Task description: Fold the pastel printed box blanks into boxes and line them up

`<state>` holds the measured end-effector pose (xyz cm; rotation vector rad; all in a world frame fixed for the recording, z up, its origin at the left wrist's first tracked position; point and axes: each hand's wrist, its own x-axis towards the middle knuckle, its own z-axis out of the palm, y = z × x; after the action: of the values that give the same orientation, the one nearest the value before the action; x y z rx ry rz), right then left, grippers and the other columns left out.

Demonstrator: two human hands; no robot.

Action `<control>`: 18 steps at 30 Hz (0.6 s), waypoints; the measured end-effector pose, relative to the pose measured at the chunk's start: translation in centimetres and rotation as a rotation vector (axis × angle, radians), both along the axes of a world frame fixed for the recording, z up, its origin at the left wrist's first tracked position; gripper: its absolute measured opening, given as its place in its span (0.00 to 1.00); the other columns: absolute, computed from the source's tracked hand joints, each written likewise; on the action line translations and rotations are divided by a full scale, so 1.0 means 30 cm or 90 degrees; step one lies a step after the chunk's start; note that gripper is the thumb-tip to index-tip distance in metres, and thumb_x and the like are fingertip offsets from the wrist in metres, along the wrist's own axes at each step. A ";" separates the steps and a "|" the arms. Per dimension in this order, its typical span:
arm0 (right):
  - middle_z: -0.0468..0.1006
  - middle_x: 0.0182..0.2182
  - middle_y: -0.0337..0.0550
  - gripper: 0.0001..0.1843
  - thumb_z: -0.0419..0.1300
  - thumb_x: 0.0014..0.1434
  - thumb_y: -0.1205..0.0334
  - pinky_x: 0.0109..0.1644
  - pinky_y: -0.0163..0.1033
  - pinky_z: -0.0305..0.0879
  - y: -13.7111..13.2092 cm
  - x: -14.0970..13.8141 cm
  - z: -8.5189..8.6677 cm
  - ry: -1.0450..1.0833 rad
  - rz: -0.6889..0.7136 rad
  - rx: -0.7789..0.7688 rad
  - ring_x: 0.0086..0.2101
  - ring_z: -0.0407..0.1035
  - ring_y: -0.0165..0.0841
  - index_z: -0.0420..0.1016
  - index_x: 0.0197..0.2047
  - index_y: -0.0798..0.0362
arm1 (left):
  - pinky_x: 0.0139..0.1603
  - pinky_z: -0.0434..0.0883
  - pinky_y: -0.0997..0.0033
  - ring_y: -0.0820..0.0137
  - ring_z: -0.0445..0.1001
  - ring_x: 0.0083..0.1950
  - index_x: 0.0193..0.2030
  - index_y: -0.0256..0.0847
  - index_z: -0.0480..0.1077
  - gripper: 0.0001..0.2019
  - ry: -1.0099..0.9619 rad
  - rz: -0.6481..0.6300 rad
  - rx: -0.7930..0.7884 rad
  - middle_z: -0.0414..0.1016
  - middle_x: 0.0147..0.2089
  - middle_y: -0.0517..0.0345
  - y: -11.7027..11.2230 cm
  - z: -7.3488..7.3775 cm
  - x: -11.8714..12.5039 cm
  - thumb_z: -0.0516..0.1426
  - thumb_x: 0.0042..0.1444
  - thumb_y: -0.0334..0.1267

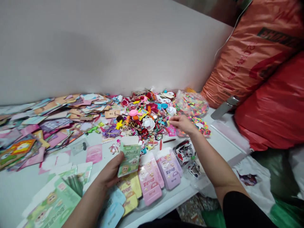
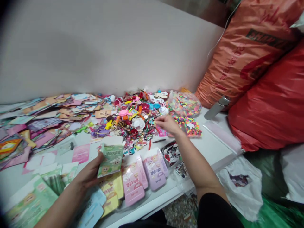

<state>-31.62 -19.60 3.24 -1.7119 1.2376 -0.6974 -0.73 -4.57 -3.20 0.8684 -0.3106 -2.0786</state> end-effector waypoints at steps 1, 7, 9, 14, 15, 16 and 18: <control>0.67 0.19 0.34 0.15 0.60 0.52 0.53 0.23 0.30 0.51 0.035 0.079 0.029 -0.045 0.063 0.006 0.19 0.55 0.23 0.75 0.34 0.58 | 0.49 0.73 0.50 0.52 0.78 0.43 0.49 0.31 0.71 0.22 0.004 -0.006 -0.003 0.78 0.44 0.39 -0.001 -0.003 -0.007 0.61 0.52 0.44; 0.75 0.24 0.36 0.05 0.60 0.55 0.65 0.31 0.30 0.58 0.196 0.423 0.104 -0.039 0.271 -0.112 0.26 0.66 0.24 0.78 0.32 0.55 | 0.47 0.73 0.54 0.56 0.78 0.41 0.48 0.33 0.71 0.23 0.007 0.004 -0.057 0.79 0.42 0.42 0.009 0.006 -0.023 0.63 0.48 0.47; 0.77 0.25 0.37 0.05 0.60 0.55 0.68 0.33 0.30 0.58 0.215 0.468 0.096 0.019 0.277 -0.182 0.27 0.68 0.25 0.78 0.31 0.55 | 0.48 0.73 0.55 0.56 0.78 0.42 0.50 0.33 0.70 0.27 0.003 0.005 -0.083 0.79 0.41 0.43 0.016 0.011 -0.015 0.64 0.46 0.49; 0.78 0.28 0.40 0.07 0.58 0.56 0.71 0.34 0.30 0.58 0.243 0.508 0.094 0.110 0.380 -0.243 0.29 0.70 0.27 0.78 0.33 0.56 | 0.40 0.73 0.65 0.60 0.77 0.37 0.47 0.34 0.73 0.29 -0.072 0.000 -0.167 0.79 0.38 0.46 0.034 0.014 -0.003 0.65 0.42 0.53; 0.78 0.28 0.39 0.09 0.57 0.56 0.73 0.33 0.29 0.58 0.248 0.507 0.103 0.133 0.440 -0.227 0.29 0.70 0.27 0.78 0.33 0.56 | 0.39 0.72 0.67 0.62 0.77 0.37 0.46 0.33 0.73 0.28 -0.097 -0.015 -0.189 0.79 0.38 0.46 0.039 0.012 -0.001 0.65 0.42 0.52; 0.78 0.27 0.39 0.10 0.55 0.56 0.75 0.33 0.29 0.58 0.253 0.502 0.114 0.155 0.514 -0.199 0.28 0.69 0.26 0.78 0.34 0.56 | 0.37 0.71 0.69 0.63 0.76 0.36 0.46 0.33 0.73 0.28 -0.122 -0.040 -0.213 0.79 0.39 0.46 0.044 0.011 0.002 0.65 0.42 0.52; 0.77 0.28 0.39 0.11 0.54 0.57 0.75 0.32 0.29 0.58 0.258 0.483 0.137 0.158 0.647 -0.118 0.26 0.68 0.24 0.77 0.38 0.57 | 0.37 0.70 0.70 0.63 0.75 0.37 0.47 0.33 0.73 0.29 -0.160 -0.100 -0.258 0.79 0.40 0.47 0.059 0.007 0.019 0.66 0.41 0.51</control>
<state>-17.14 -11.85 7.36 -2.3019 0.3129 0.0242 -0.15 -2.79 -3.00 0.8737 -0.9262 -1.9457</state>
